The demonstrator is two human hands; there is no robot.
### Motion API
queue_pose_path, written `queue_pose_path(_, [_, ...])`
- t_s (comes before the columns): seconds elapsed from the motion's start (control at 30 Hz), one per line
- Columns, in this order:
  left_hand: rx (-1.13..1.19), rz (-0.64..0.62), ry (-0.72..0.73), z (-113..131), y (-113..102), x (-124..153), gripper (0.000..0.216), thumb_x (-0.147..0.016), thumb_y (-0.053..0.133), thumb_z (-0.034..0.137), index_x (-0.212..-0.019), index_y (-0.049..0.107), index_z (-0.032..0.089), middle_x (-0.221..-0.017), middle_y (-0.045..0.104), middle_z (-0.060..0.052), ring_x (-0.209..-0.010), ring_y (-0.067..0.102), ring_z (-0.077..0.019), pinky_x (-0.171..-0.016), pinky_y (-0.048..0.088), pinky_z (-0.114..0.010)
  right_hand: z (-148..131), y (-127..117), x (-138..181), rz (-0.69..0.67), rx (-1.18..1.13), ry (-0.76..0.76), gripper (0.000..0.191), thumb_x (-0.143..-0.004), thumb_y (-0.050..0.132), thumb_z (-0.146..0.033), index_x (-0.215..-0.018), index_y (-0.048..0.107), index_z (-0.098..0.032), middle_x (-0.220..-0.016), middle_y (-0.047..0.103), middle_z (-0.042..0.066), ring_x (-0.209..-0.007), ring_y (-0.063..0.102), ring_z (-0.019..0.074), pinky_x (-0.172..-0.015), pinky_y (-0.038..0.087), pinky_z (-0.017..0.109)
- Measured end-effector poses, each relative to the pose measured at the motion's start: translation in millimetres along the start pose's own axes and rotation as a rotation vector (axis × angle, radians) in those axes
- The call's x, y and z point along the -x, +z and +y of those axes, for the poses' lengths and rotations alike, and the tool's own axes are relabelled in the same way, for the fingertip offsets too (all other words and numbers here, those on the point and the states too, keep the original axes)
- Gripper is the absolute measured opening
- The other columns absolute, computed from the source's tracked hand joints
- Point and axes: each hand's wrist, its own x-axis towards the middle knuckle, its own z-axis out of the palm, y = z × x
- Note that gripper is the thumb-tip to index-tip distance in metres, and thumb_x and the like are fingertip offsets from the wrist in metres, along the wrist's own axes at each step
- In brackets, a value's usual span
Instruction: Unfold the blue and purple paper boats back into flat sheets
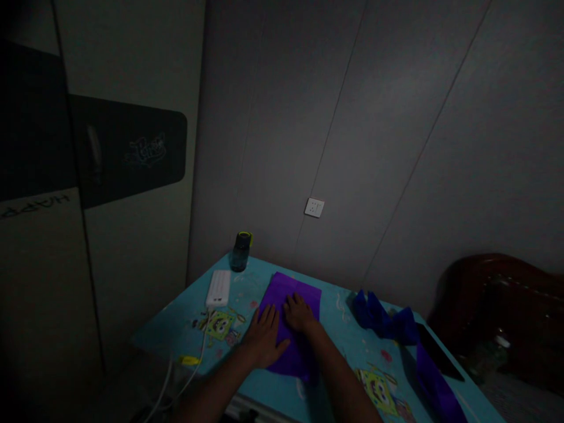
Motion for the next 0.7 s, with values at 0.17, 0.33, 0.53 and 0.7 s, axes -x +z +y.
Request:
queue_pose_path(0.17, [0.055,-0.028,-0.006,1,-6,3,0.087,-0.09,0.027,0.064,-0.152,0.024,0.003,-0.16,0.018,-0.02,-0.15,0.008,-0.0364,-0.12,-0.002,-0.056,-11,4,-41,-0.041,0.03,0.024,0.061,-0.101,0.02,-0.048,-0.156,0.021,-0.022,-0.163,0.015,0.01,-0.15,0.014,0.026,-0.118,0.01,0.056])
queue_pose_path(0.33, [0.136,-0.034,-0.012,0,-5,2,0.09,-0.09,0.026,0.066,-0.152,0.022,0.002,-0.16,0.013,-0.019,-0.15,0.005,-0.035,-0.122,0.0,-0.053,-9,-3,-60,-0.003,0.035,-0.218,0.06,-0.1,0.02,-0.043,-0.154,0.027,-0.018,-0.162,0.021,0.007,-0.15,0.018,0.0197,-0.122,0.009,0.044])
queue_pose_path(0.53, [0.181,-0.07,-0.039,-4,-6,-2,0.091,-0.088,0.031,0.067,-0.153,0.018,0.005,-0.161,0.012,-0.017,-0.15,0.004,-0.0367,-0.122,0.001,-0.056,-7,-3,-74,0.004,-0.08,-0.491,0.058,-0.101,0.021,-0.042,-0.152,0.032,-0.019,-0.158,0.031,0.003,-0.148,0.023,0.0167,-0.123,0.011,0.039])
queue_pose_path(0.7, [0.174,-0.104,-0.025,9,-1,-3,0.089,-0.089,0.032,0.065,-0.153,0.017,0.005,-0.161,0.012,-0.018,-0.149,0.0,-0.0405,-0.12,-0.001,-0.062,-7,-1,-77,0.02,-0.123,-0.436,0.06,-0.101,0.02,-0.045,-0.152,0.032,-0.017,-0.158,0.03,0.005,-0.148,0.023,0.0169,-0.123,0.014,0.04])
